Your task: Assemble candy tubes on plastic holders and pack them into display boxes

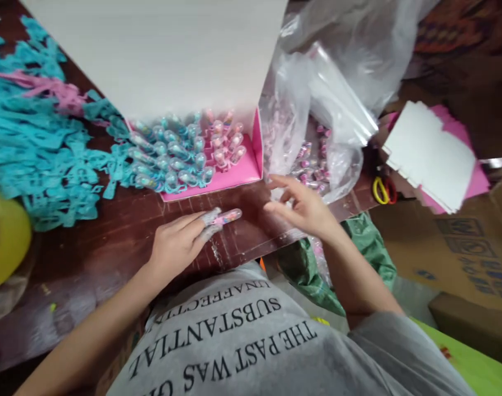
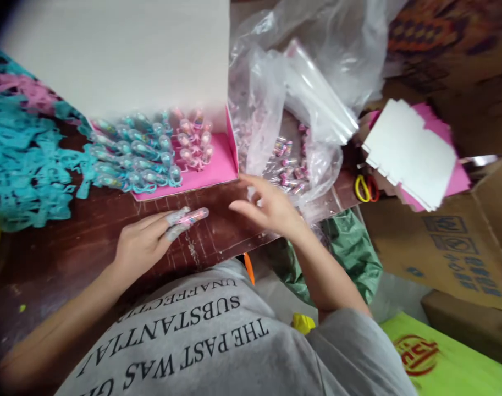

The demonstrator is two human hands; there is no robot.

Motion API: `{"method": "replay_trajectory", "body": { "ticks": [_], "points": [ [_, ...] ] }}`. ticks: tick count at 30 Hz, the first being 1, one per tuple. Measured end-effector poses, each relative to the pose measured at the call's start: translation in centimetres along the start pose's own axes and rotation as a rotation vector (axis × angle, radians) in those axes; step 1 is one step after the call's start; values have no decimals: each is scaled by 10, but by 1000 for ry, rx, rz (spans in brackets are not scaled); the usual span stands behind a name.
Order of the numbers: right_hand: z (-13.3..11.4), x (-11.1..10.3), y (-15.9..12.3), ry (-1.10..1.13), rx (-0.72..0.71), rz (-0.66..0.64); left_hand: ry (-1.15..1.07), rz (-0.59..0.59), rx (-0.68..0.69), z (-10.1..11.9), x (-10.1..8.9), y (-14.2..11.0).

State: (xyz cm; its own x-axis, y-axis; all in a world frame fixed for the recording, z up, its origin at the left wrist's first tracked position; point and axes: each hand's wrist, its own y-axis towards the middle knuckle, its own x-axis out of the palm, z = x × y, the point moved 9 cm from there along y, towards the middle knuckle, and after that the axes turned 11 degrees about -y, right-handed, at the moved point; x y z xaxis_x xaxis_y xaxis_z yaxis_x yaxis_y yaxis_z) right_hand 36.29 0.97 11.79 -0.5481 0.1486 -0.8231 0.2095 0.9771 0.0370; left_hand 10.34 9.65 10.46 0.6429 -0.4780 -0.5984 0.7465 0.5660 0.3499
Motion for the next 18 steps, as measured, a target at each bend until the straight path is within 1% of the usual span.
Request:
{"method": "replay_trajectory", "body": {
  "ticks": [1, 2, 3, 4, 5, 6, 7, 8, 9, 10, 12, 13, 14, 16, 18],
  "points": [
    [23, -21, -2, -173, 60, 81, -81, -23, -99, -11, 0, -3],
    [46, -39, -4, -355, 133, 113, -175, -52, -203, -23, 2, -6],
    [71, -50, -6, -525, 206, 83, -279, -78, -300, -32, 6, -10],
    [93, -55, -6, -659, 266, 7, -385, -97, -382, -39, 11, -13],
    [113, -56, -6, -746, 301, -86, -481, -101, -447, -43, 17, -15],
    [127, -53, -5, -790, 311, -167, -560, -92, -496, -45, 22, -17],
    [135, -50, -3, -802, 298, -210, -620, -76, -528, -45, 26, -16],
    [135, -46, -1, -790, 270, -203, -662, -58, -548, -44, 29, -15],
    [127, -43, 1, -759, 227, -155, -693, -40, -561, -42, 32, -14],
    [113, -39, 2, -709, 170, -89, -721, -27, -571, -40, 34, -11],
    [72, -27, -2, -534, 18, 24, -780, -14, -599, -37, 38, -8],
    [47, -18, -5, -416, -71, 42, -808, -11, -621, -36, 40, -7],
    [21, -7, -10, -301, -159, 24, -834, -12, -648, -36, 41, -6],
    [-27, 16, -17, -115, -319, -54, -876, -19, -692, -36, 43, -6],
    [-63, 34, -20, -14, -430, -100, -911, -27, -708, -35, 43, -7]
  ]
}}
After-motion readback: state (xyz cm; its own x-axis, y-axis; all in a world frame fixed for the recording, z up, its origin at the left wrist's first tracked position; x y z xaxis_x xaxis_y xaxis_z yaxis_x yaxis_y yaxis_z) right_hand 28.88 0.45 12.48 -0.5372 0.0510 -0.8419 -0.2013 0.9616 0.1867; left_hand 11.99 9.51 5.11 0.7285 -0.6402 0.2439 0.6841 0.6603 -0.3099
